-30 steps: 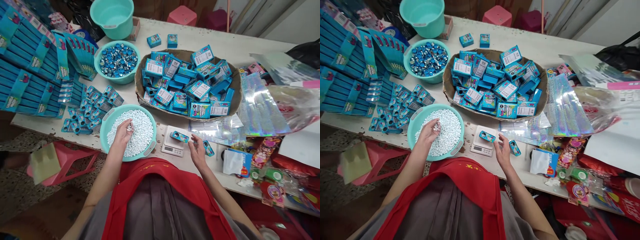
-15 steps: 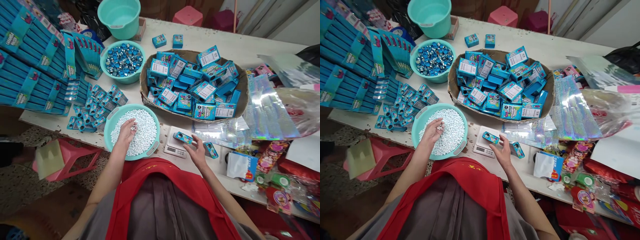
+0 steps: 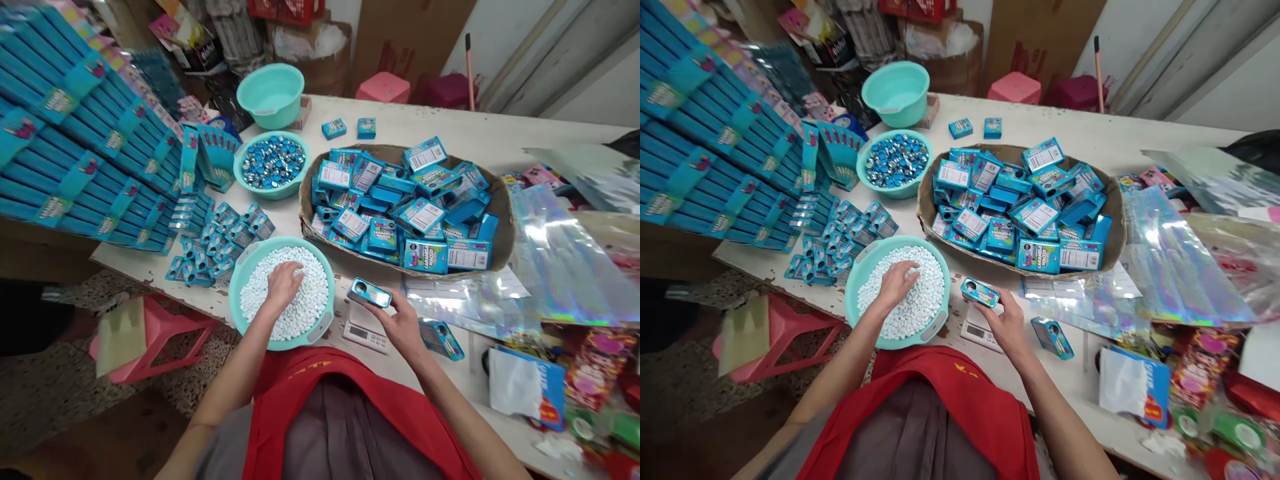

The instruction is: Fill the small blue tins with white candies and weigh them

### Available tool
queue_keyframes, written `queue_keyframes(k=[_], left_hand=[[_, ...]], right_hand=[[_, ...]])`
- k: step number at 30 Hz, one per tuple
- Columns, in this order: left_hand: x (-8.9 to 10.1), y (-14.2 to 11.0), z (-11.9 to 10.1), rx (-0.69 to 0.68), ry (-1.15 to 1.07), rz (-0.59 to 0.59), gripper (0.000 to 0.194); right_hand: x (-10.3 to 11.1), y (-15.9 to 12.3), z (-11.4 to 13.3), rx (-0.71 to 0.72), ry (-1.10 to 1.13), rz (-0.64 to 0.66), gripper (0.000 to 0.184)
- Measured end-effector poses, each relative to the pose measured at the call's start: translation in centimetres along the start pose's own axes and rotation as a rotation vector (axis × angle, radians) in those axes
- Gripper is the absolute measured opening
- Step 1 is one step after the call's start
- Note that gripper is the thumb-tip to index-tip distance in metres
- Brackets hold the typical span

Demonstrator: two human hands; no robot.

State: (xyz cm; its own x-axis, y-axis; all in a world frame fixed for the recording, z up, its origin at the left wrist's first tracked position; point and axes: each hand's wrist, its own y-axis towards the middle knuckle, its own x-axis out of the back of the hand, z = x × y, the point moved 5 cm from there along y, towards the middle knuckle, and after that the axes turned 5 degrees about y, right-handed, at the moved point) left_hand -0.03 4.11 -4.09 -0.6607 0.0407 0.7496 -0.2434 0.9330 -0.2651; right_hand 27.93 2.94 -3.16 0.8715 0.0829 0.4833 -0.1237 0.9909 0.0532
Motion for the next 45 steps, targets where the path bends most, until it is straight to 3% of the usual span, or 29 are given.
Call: queue_keyframes(k=[4, 6, 7, 10, 12, 15, 17, 19, 22, 25, 28, 31, 33, 35, 37, 39, 42, 45], left_hand=[[0.1, -2.5, -4.8, -0.473, 0.117, 0.23, 0.045], [-0.5, -3.7, -7.1, -0.66, 0.134, 0.354, 0.042], [-0.6, -3.8, -7.7, -0.684, 0.152, 0.375, 0.038], [0.9, -2.1, -7.5, -0.565, 0.105, 0.284, 0.03], [4.0, 0.2, -6.1, -0.423, -0.005, 0.057, 0.031], [9.4, 4.3, -2.8, -0.215, -0.071, -0.406, 0.04], [10.9, 7.7, -1.0, -0.119, 0.017, -0.533, 0.052], [10.2, 11.4, 0.3, -0.047, 0.142, -0.524, 0.052], [6.7, 16.0, 1.7, -0.008, 0.292, -0.372, 0.04], [4.4, 17.5, 2.9, 0.03, 0.36, -0.307, 0.025], [4.7, 16.1, 3.5, -0.011, 0.342, -0.413, 0.026], [4.7, 12.4, 3.8, -0.106, 0.283, -0.466, 0.029], [3.1, 9.2, 4.2, -0.157, 0.258, -0.393, 0.029], [0.3, 5.9, 4.6, -0.194, 0.284, -0.234, 0.03], [-2.4, 3.1, 4.9, -0.177, 0.349, -0.087, 0.033], [-4.1, 1.4, 5.2, -0.116, 0.41, -0.02, 0.034], [-4.6, 0.8, 5.2, -0.04, 0.399, -0.002, 0.029], [-3.5, 1.4, 5.4, 0.023, 0.211, -0.043, 0.02]], right_hand=[[-3.0, 1.1, 2.0, 0.104, 0.042, 0.08, 0.029], [-4.5, 1.5, 3.0, 0.173, 0.069, 0.144, 0.028], [-4.9, 1.6, 3.4, 0.199, 0.078, 0.17, 0.03], [-3.2, 1.3, 3.0, 0.215, -0.003, 0.118, 0.049], [0.5, 0.3, 1.4, 0.182, -0.168, -0.074, 0.063], [7.2, -2.8, -2.5, 0.042, -0.413, -0.399, 0.072], [10.4, -5.4, -5.0, -0.078, -0.505, -0.483, 0.075], [12.0, -7.5, -7.0, -0.158, -0.557, -0.492, 0.078], [12.2, -9.0, -9.2, -0.268, -0.62, -0.442, 0.085], [11.5, -9.0, -10.3, -0.371, -0.566, -0.36, 0.077], [11.0, -8.2, -9.5, -0.36, -0.451, -0.315, 0.063], [10.0, -6.7, -7.3, -0.244, -0.407, -0.294, 0.052], [8.4, -5.3, -5.9, -0.143, -0.378, -0.234, 0.044], [6.1, -4.0, -5.0, -0.058, -0.348, -0.152, 0.038], [4.0, -3.0, -4.8, -0.003, -0.313, -0.088, 0.035], [2.8, -2.5, -4.9, 0.016, -0.28, -0.058, 0.037], [3.2, -2.4, -5.4, -0.039, -0.234, -0.098, 0.049], [5.5, -3.0, -6.3, -0.199, -0.187, -0.212, 0.049]])
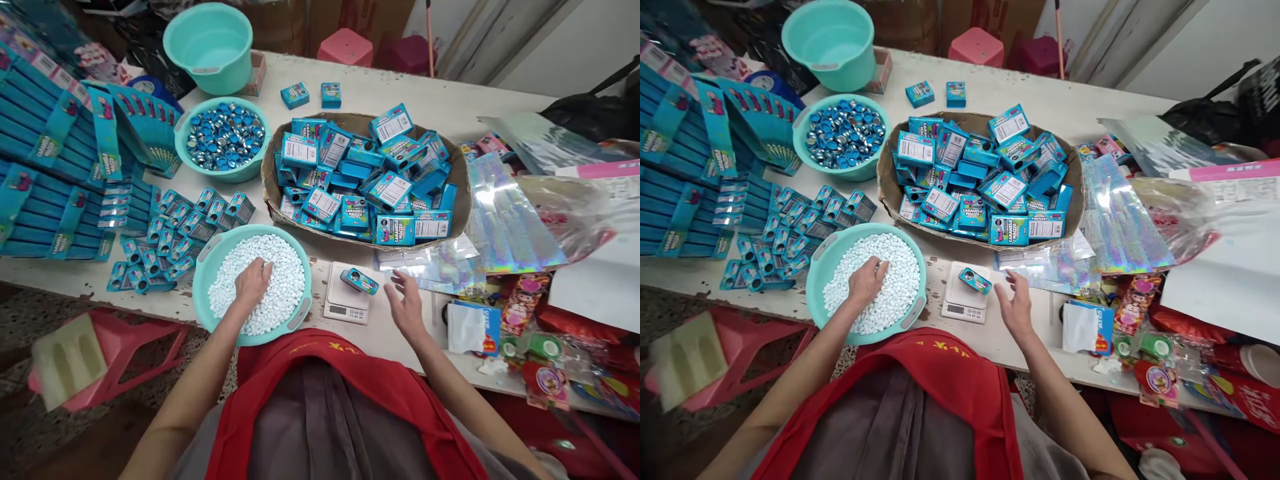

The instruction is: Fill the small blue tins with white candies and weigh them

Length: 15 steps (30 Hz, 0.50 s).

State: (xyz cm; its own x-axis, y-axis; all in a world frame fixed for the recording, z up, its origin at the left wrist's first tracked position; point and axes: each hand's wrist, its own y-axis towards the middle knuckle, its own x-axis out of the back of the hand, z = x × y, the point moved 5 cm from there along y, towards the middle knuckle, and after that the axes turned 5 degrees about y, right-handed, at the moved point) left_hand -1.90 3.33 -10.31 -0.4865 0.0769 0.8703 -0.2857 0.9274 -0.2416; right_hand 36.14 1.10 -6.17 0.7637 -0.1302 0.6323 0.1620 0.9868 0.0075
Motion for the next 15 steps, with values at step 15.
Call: queue_keyframes(k=[15], left_hand=[[3.0, 0.6, 1.4, 0.553, -1.78, 0.058, 0.024]], right_hand=[[1.0, -1.6, -2.6, -0.226, 0.037, -0.008, 0.05]])
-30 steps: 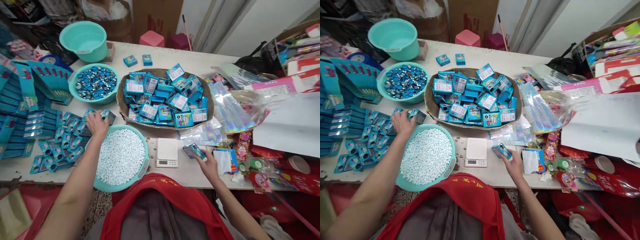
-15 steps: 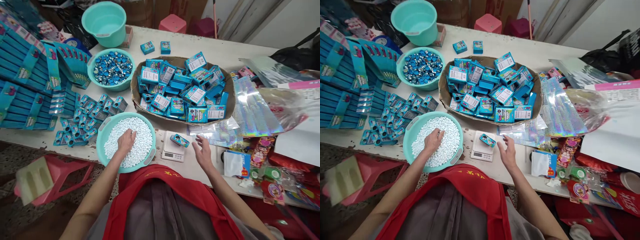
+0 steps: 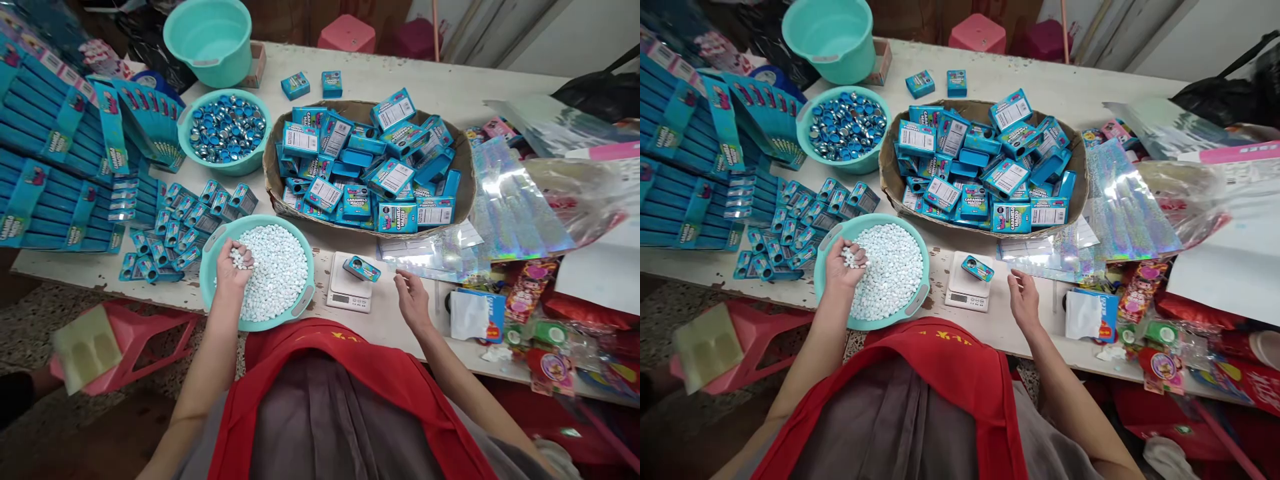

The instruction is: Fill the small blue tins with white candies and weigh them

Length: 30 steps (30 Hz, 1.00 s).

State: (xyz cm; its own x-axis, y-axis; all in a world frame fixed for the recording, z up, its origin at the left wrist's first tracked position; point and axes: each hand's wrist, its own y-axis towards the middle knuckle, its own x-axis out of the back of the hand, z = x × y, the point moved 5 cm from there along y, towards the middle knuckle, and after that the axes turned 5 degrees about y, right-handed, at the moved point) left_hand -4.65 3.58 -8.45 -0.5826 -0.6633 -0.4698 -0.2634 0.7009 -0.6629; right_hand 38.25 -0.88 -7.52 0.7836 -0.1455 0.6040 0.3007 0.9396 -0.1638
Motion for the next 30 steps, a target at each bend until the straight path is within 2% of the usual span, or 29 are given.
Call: queue_keyframes(k=[3, 5, 9, 11, 14, 16, 18, 21, 24, 27, 30], left_hand=[[0.1, 0.1, -0.2, -0.118, 0.053, -0.03, 0.025], [0.4, 0.2, 0.2, -0.188, 0.203, -0.077, 0.017], [0.5, 0.4, 1.0, -0.32, 0.451, -0.067, 0.008], [0.7, 0.7, 1.4, -0.252, 0.418, -0.076, 0.01], [0.5, 0.4, 1.8, 0.016, 0.189, -0.106, 0.024], [-0.8, -0.7, 1.5, 0.129, 0.065, -0.078, 0.033], [-3.2, -2.5, 1.0, 0.137, 0.019, 0.015, 0.038], [-7.2, -5.5, 0.6, -0.014, 0.015, 0.175, 0.044], [-9.6, -7.7, 0.6, -0.256, 0.088, 0.21, 0.049], [-10.0, -8.3, 0.6, -0.415, 0.196, 0.152, 0.049], [-9.4, -8.0, 0.3, -0.47, 0.216, 0.066, 0.049]], right_hand=[[-0.8, 0.0, 0.6, 0.055, 0.04, 0.059, 0.05], [-1.6, 0.1, 1.2, 0.12, 0.077, 0.113, 0.05], [-3.8, 0.2, 2.5, 0.258, 0.067, 0.166, 0.06], [-4.8, 0.5, 3.0, 0.257, 0.044, 0.16, 0.059], [-5.4, 0.8, 4.7, 0.206, 0.073, 0.12, 0.051], [-5.6, 0.7, 7.3, 0.26, 0.106, 0.121, 0.047], [-6.3, 0.1, 10.7, 0.393, 0.113, 0.184, 0.04], [-8.3, -1.3, 15.4, 0.597, 0.105, 0.352, 0.031], [-10.4, -2.6, 17.9, 0.684, 0.099, 0.461, 0.03], [-11.8, -3.2, 18.8, 0.697, 0.072, 0.484, 0.029], [-12.3, -3.4, 19.3, 0.7, 0.072, 0.486, 0.028]])
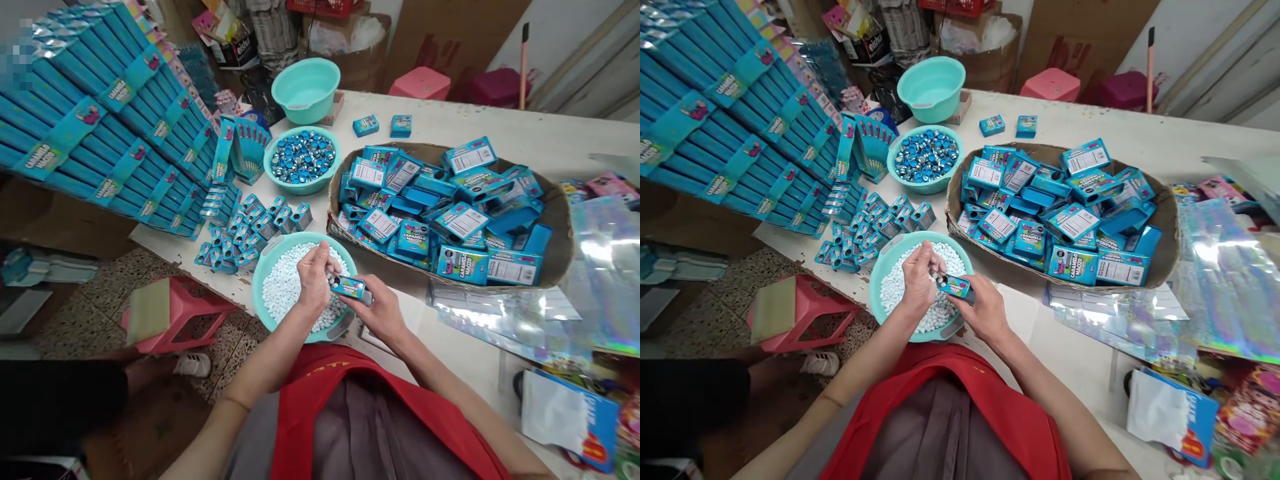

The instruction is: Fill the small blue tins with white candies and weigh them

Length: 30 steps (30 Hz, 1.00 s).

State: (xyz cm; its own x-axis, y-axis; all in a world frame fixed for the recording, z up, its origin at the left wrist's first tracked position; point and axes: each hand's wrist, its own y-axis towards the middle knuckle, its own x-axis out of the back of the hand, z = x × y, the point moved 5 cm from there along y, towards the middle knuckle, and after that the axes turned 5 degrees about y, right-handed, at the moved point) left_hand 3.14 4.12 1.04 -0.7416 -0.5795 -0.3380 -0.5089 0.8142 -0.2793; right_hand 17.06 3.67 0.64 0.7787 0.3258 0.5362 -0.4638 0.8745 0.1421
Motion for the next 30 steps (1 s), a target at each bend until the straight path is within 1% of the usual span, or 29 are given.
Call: queue_keyframes(k=[2, 5, 12, 14, 16, 18, 19, 20, 22, 23, 24, 25, 27, 30], left_hand=[[0.4, 0.3, 0.0, -0.004, -0.005, -0.026, 0.049], [0.5, 0.5, 0.0, -0.01, -0.035, -0.02, 0.045], [0.0, 0.8, 0.4, 0.0, -0.058, 0.003, 0.043], [-0.2, 1.1, 0.4, 0.021, -0.068, 0.013, 0.043], [0.3, 1.7, 0.3, 0.024, -0.062, 0.012, 0.042], [1.8, 2.7, 0.3, -0.008, 0.045, -0.01, 0.04], [2.9, 3.3, 0.4, -0.028, 0.169, -0.009, 0.039], [4.0, 3.8, 0.6, -0.049, 0.331, 0.001, 0.036], [6.3, 4.9, 1.5, -0.078, 0.719, 0.067, 0.028], [7.5, 5.4, 2.1, -0.096, 0.866, 0.075, 0.029], [8.6, 5.8, 2.7, -0.104, 0.963, 0.063, 0.033], [9.7, 6.1, 3.3, -0.107, 1.012, 0.039, 0.037], [11.1, 6.4, 4.3, -0.083, 1.019, -0.004, 0.039], [11.5, 6.4, 5.0, -0.041, 0.955, -0.006, 0.036]], right_hand=[[-0.1, 0.2, 0.1, -0.003, 0.011, 0.0, 0.027], [-0.2, 0.5, 0.1, -0.014, 0.013, 0.003, 0.026], [-0.7, 0.7, -0.4, -0.022, 0.008, -0.006, 0.027], [-0.6, 0.6, -0.6, -0.03, 0.028, -0.016, 0.028], [0.0, 0.2, -1.1, -0.045, 0.07, -0.028, 0.028], [1.2, -0.8, -2.0, -0.091, 0.12, -0.051, 0.03], [2.1, -1.6, -2.7, -0.128, 0.137, -0.073, 0.03], [3.1, -2.5, -3.5, -0.173, 0.14, -0.103, 0.031], [5.0, -4.6, -5.5, -0.257, 0.105, -0.175, 0.03], [5.8, -5.7, -6.5, -0.287, 0.076, -0.209, 0.029], [6.5, -6.8, -7.6, -0.312, 0.048, -0.24, 0.03], [6.9, -7.8, -8.6, -0.334, 0.025, -0.266, 0.031], [7.2, -9.4, -10.7, -0.382, 0.011, -0.305, 0.034], [6.6, -10.9, -12.9, -0.443, 0.054, -0.322, 0.039]])
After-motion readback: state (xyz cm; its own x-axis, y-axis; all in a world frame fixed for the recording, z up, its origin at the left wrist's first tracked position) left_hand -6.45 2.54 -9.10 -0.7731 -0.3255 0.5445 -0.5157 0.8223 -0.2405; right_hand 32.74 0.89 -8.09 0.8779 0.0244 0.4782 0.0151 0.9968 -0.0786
